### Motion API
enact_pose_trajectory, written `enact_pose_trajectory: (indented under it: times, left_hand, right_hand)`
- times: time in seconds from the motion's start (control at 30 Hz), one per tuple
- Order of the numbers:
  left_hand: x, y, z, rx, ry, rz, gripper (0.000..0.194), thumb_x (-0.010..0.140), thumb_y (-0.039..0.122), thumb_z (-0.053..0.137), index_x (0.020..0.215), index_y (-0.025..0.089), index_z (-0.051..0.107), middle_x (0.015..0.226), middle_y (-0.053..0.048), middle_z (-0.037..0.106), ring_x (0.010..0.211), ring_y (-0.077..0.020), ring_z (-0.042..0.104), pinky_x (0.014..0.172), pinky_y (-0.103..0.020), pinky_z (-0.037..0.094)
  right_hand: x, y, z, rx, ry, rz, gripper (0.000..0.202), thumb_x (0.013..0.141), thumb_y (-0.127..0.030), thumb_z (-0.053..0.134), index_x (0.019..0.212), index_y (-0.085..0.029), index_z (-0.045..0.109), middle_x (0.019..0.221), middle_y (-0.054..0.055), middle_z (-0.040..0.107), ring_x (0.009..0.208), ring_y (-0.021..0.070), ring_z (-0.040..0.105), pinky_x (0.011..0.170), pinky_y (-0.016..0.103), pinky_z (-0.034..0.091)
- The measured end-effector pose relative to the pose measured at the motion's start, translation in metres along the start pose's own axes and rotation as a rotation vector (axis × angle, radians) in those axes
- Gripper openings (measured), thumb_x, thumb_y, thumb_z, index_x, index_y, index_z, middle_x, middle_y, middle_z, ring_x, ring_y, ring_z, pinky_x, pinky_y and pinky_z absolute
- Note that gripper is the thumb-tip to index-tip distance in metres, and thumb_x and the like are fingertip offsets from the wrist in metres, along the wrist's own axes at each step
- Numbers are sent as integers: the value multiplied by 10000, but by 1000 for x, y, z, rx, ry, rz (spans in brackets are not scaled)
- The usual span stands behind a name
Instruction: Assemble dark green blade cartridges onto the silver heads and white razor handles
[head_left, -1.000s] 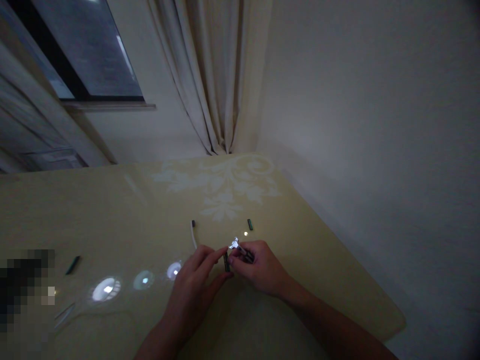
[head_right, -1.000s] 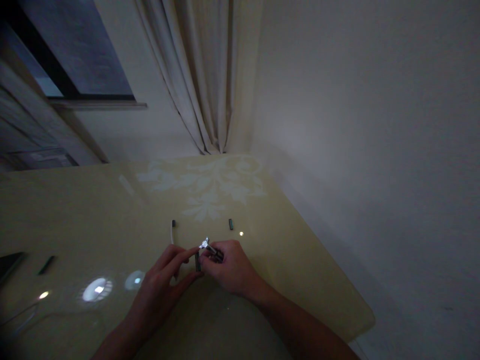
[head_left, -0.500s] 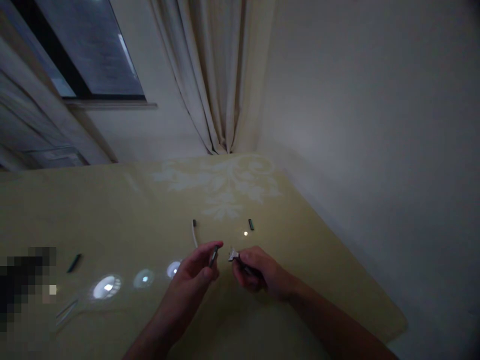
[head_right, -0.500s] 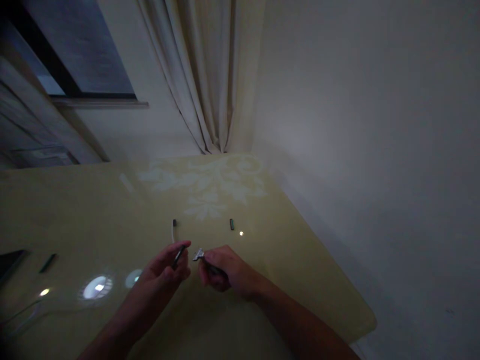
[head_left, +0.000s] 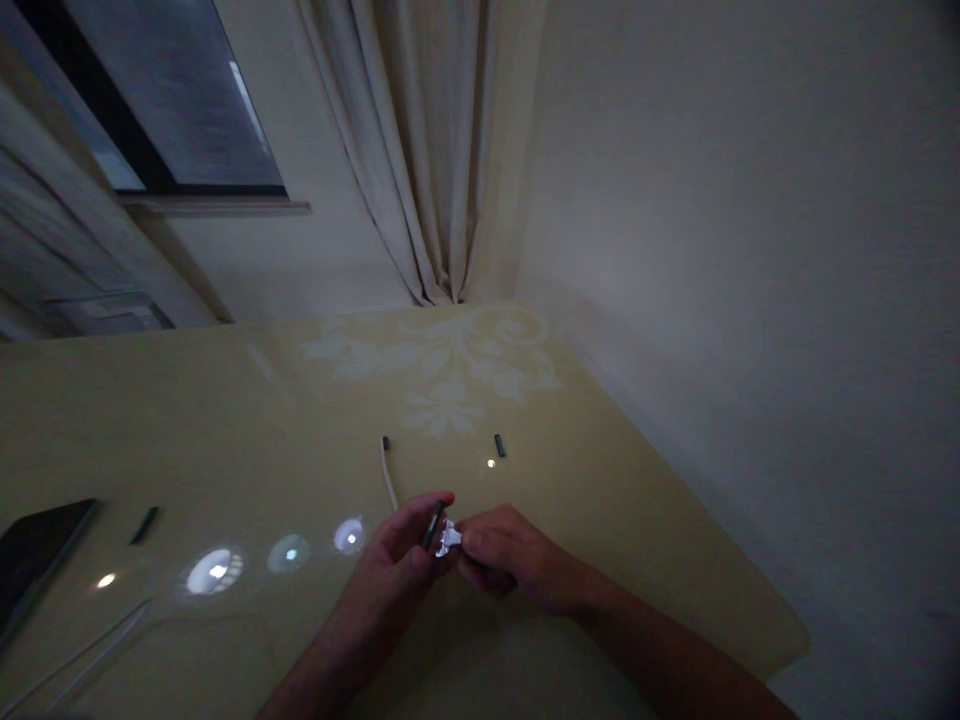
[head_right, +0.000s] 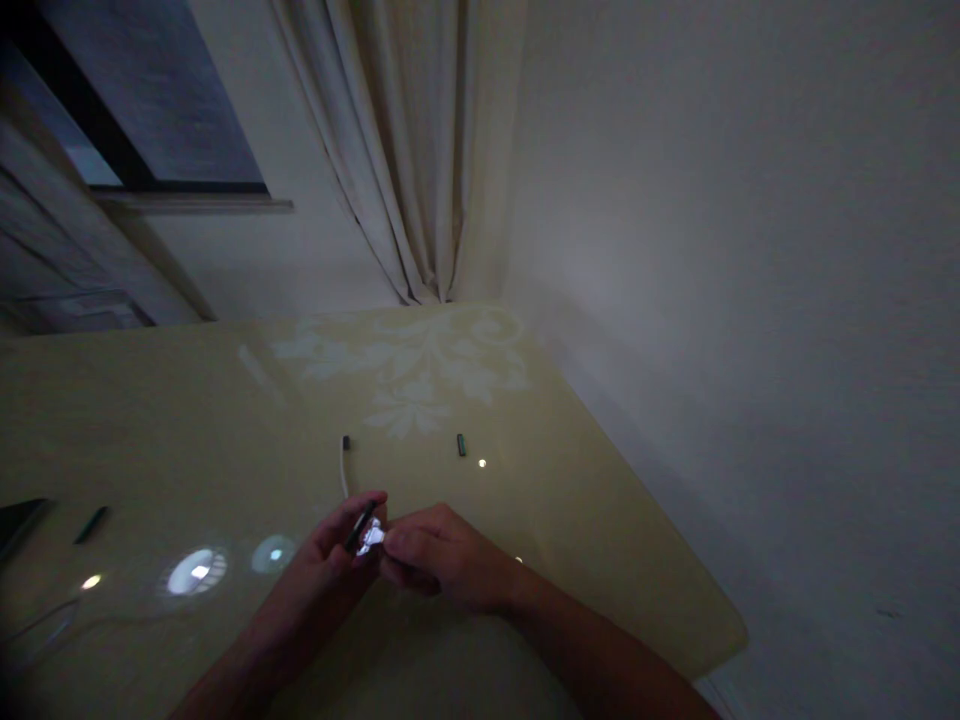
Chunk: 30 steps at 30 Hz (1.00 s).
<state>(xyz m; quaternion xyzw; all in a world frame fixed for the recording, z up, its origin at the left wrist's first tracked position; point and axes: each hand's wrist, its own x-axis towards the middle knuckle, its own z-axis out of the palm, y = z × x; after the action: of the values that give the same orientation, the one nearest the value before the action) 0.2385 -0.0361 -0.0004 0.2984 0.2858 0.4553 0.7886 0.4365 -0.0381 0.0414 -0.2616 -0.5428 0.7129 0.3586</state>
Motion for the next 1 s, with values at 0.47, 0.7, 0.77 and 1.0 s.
enact_pose_trajectory:
  times: [0.47, 0.7, 0.77, 1.0]
  left_hand:
    - [0, -3, -3, 29, -104, -1, 539, 706, 469, 997, 1192, 302, 833, 997, -51, 782, 882, -197, 725, 830, -305, 566]
    - [0, -1, -1, 49, -109, 8, 546, 700, 493, 995, 1189, 315, 828, 1003, -43, 784, 898, -203, 723, 827, -305, 554]
    - [-1, -1, 0, 72, -89, 16, 566, 682, 504, 1001, 1182, 303, 828, 982, -46, 780, 880, -211, 717, 814, -317, 557]
    - [0, -5, -5, 49, -78, 44, 540, 682, 475, 1008, 1171, 330, 832, 956, -31, 787, 861, -198, 713, 790, -301, 557]
  right_hand:
    - [-1, 1, 0, -35, 20, 11, 601, 1003, -706, 586, 707, -185, 532, 597, -65, 403, 510, 79, 316, 484, 244, 238]
    - [-2, 2, 0, -59, 32, -10, 598, 1022, -700, 579, 732, -178, 550, 608, -64, 403, 522, 82, 315, 496, 248, 238]
    - [-3, 2, 0, -65, 25, -4, 592, 1030, -694, 571, 738, -179, 554, 611, -62, 406, 525, 86, 319, 496, 248, 241]
    - [-4, 0, 0, -105, 12, -17, 584, 1057, -685, 532, 759, -183, 550, 644, -50, 421, 557, 97, 342, 525, 251, 262]
